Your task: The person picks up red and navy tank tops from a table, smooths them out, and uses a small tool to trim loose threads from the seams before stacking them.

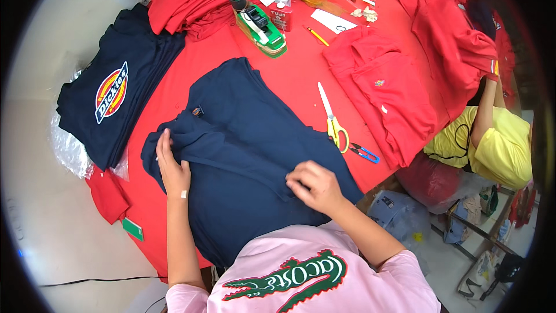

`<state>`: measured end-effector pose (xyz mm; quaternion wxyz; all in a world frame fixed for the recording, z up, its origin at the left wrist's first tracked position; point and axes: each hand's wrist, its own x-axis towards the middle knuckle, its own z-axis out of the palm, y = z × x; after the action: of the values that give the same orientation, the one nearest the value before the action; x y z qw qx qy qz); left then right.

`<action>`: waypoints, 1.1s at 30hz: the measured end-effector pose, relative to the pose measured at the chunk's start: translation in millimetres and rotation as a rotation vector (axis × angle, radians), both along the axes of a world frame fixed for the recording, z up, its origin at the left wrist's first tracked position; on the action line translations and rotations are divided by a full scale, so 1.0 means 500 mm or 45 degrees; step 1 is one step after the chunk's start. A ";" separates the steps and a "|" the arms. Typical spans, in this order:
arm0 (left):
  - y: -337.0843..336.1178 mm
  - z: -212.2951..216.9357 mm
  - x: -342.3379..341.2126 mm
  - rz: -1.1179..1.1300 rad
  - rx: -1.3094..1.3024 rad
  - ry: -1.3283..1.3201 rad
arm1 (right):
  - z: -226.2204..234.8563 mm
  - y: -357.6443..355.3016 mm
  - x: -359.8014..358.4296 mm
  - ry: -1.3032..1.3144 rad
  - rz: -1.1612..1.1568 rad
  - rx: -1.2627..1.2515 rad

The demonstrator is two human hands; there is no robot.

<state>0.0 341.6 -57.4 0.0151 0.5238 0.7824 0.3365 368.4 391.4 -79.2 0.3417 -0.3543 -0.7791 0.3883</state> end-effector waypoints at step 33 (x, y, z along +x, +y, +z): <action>0.065 -0.053 -0.034 0.170 0.110 -0.520 | -0.010 -0.025 -0.008 0.004 0.145 -0.159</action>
<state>-17.1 374.1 -84.1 0.1283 0.3921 0.7809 0.4690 364.7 378.9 -84.4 0.2974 -0.3293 -0.7718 0.4555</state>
